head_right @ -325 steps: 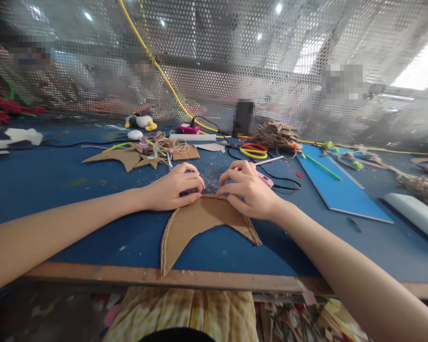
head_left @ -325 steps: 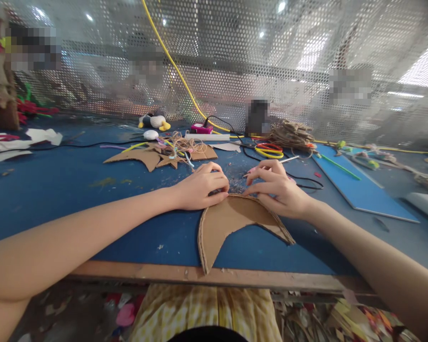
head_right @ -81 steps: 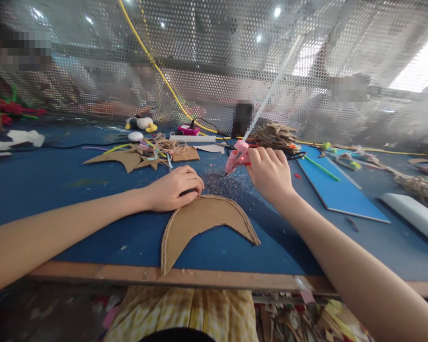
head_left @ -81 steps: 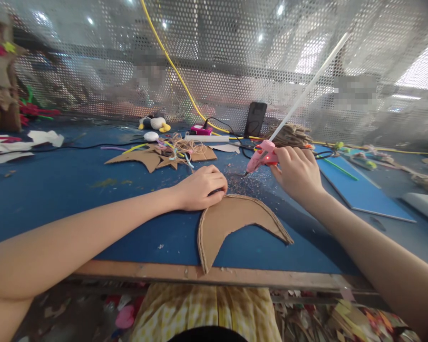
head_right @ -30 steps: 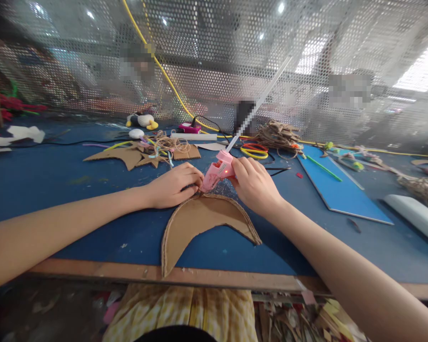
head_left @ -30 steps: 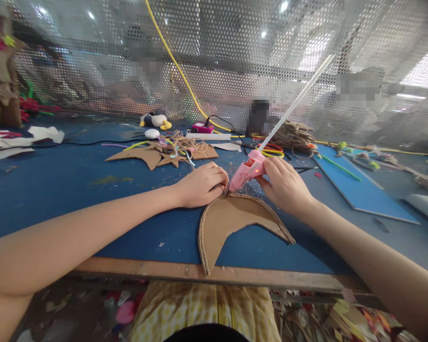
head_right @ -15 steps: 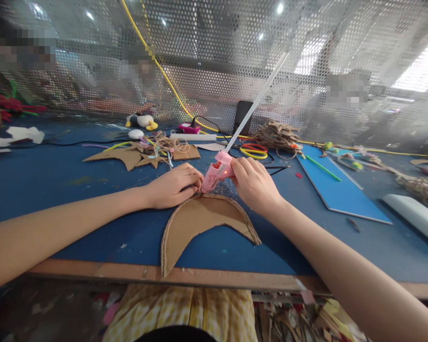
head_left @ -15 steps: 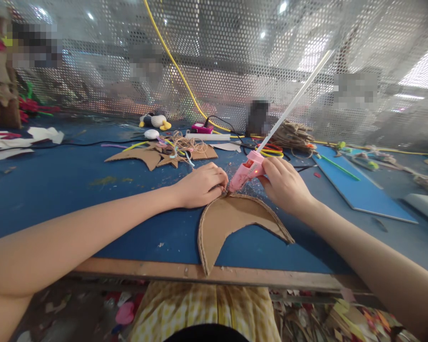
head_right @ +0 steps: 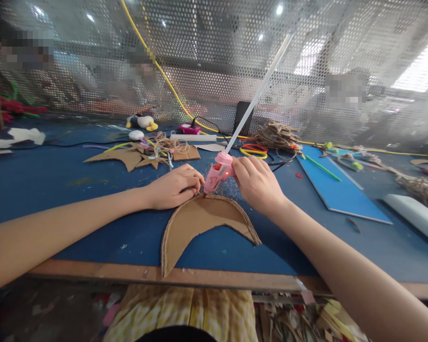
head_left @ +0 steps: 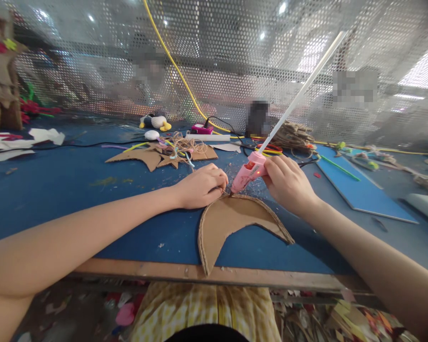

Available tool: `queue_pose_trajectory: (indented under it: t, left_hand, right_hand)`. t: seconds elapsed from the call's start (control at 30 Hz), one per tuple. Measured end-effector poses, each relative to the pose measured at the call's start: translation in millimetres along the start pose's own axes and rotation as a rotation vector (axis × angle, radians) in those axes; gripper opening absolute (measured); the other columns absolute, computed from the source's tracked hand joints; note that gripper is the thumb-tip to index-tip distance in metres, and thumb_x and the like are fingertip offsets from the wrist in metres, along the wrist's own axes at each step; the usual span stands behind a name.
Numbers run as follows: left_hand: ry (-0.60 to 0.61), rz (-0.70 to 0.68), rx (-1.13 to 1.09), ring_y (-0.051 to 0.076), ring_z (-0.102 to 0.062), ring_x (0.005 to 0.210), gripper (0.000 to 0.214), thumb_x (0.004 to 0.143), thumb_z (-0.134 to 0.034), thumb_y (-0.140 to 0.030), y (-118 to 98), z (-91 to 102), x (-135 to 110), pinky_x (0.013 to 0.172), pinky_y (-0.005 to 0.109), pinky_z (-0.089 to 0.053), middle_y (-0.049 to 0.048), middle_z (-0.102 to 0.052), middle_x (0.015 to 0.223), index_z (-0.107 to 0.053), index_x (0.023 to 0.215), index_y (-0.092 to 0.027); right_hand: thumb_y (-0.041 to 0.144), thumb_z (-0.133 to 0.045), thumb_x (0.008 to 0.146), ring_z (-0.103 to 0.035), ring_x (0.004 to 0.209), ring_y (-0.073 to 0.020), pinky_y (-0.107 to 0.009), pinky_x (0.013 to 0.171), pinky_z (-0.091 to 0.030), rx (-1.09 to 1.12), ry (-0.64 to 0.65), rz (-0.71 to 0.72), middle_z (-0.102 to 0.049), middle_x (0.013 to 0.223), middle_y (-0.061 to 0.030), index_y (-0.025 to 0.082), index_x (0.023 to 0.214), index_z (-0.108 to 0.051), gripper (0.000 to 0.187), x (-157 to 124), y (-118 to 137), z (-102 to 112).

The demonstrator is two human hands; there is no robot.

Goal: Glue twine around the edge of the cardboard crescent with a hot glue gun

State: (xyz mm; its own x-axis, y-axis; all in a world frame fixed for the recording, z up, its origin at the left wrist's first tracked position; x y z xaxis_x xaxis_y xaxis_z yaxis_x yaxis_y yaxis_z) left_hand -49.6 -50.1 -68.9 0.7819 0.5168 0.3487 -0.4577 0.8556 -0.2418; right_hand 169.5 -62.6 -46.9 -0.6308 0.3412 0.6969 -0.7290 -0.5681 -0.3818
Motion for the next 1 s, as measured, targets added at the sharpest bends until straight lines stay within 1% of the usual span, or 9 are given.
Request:
queue_pose_trajectory:
  t: [0.23, 0.33, 0.47, 0.6, 0.67, 0.73, 0.83, 0.9, 1.0]
  left_hand:
    - [0.027, -0.004, 0.031, 0.024, -0.053, 0.105, 0.018, 0.091, -0.047, -0.014, -1.1, -0.4, -0.3, 0.098, 0.042, -0.042, 0.0067, -0.066, 0.11, -0.062, 0.082, -0.018]
    - [0.022, -0.015, 0.034, 0.025, -0.053, 0.103, 0.014, 0.087, -0.049, -0.016, -2.5, 1.0, -1.1, 0.096, 0.042, -0.043, 0.0071, -0.066, 0.109, -0.061, 0.08, -0.018]
    - [0.025, -0.037, 0.039, 0.025, -0.053, 0.1, 0.004, 0.079, -0.056, -0.016, -4.4, 2.5, -2.4, 0.092, 0.042, -0.045, 0.0074, -0.067, 0.11, -0.058, 0.078, -0.018]
    - [0.021, -0.027, 0.01, 0.024, -0.054, 0.101, 0.004, 0.076, -0.057, -0.015, -4.2, 2.6, -2.8, 0.094, 0.042, -0.045, 0.0071, -0.067, 0.111, -0.057, 0.076, -0.018]
    - [0.023, -0.013, -0.003, 0.025, -0.055, 0.104, 0.003, 0.077, -0.057, -0.015, -3.1, 1.7, -2.5, 0.095, 0.042, -0.045, 0.0069, -0.067, 0.113, -0.058, 0.075, -0.018]
    - [0.015, -0.01, -0.014, 0.025, -0.055, 0.104, 0.003, 0.079, -0.058, -0.017, -2.0, 0.8, -2.1, 0.097, 0.042, -0.044, 0.007, -0.068, 0.112, -0.059, 0.077, -0.018]
    - [-0.016, -0.028, -0.033, 0.024, -0.057, 0.103, 0.006, 0.084, -0.056, -0.018, -1.0, 0.1, -1.4, 0.098, 0.041, -0.045, 0.0077, -0.069, 0.109, -0.061, 0.081, -0.018]
    - [-0.03, -0.037, -0.036, 0.023, -0.057, 0.103, 0.008, 0.087, -0.055, -0.019, -0.8, 0.1, -1.2, 0.098, 0.041, -0.045, 0.0083, -0.069, 0.107, -0.062, 0.084, -0.018]
    - [-0.036, -0.031, -0.03, 0.025, -0.056, 0.105, 0.009, 0.089, -0.054, -0.022, -1.7, 1.6, -1.2, 0.098, 0.042, -0.045, 0.0094, -0.068, 0.108, -0.062, 0.087, -0.018]
  right_hand:
    - [0.014, -0.044, 0.1, -0.054, 0.085, -0.0229, -0.034, 0.077, -0.042, -0.064, -0.039, 0.035, -0.067, 0.093, -0.0084, 0.017, 0.111, -0.058, 0.018, 2.1, 1.3, 5.6]
    - [0.014, -0.045, 0.099, -0.054, 0.084, -0.0229, -0.034, 0.076, -0.041, -0.081, -0.043, 0.045, -0.068, 0.094, -0.0083, 0.017, 0.113, -0.057, 0.019, 2.5, 1.6, 6.6]
    - [0.013, -0.046, 0.098, -0.055, 0.088, -0.0236, -0.036, 0.076, -0.04, -0.06, -0.047, 0.045, -0.068, 0.097, -0.0083, 0.018, 0.121, -0.055, 0.025, 3.7, 2.8, 9.7]
    - [0.018, -0.051, 0.095, -0.057, 0.095, -0.026, -0.039, 0.084, -0.042, -0.03, -0.04, 0.042, -0.067, 0.102, -0.0101, 0.018, 0.13, -0.051, 0.035, 4.6, 2.9, 14.4]
    - [0.02, -0.052, 0.093, -0.057, 0.098, -0.0281, -0.042, 0.086, -0.042, -0.012, -0.023, -0.016, -0.065, 0.106, -0.0114, 0.019, 0.133, -0.049, 0.041, 4.4, -0.7, 15.3]
    - [0.023, -0.052, 0.091, -0.056, 0.1, -0.0303, -0.045, 0.086, -0.043, 0.008, 0.0, -0.107, -0.064, 0.107, -0.0128, 0.018, 0.134, -0.049, 0.043, 3.4, -6.5, 13.8]
    - [0.026, -0.05, 0.09, -0.055, 0.1, -0.0323, -0.046, 0.085, -0.044, 0.019, 0.059, -0.271, -0.062, 0.107, -0.0156, 0.014, 0.129, -0.051, 0.041, -0.6, -17.4, 5.6]
    - [0.027, -0.049, 0.09, -0.055, 0.103, -0.0335, -0.047, 0.086, -0.045, 0.016, 0.123, -0.378, -0.061, 0.108, -0.0181, 0.011, 0.125, -0.052, 0.039, -5.6, -25.2, -3.8]
    - [0.026, -0.047, 0.089, -0.056, 0.107, -0.0346, -0.047, 0.09, -0.045, 0.018, 0.264, -0.521, -0.061, 0.112, -0.0211, 0.008, 0.123, -0.053, 0.038, -16.0, -37.0, -21.1]
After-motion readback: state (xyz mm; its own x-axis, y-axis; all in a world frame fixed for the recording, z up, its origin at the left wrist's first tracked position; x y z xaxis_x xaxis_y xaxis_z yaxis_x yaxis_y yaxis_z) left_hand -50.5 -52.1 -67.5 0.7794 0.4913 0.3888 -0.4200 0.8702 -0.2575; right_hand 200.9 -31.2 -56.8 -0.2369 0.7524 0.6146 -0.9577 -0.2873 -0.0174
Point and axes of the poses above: each hand's wrist, its own x-axis towards the middle knuckle, its own z-axis out of the back of the hand, y = z × x, the point moved 4 cm from there along x, towards the middle knuckle
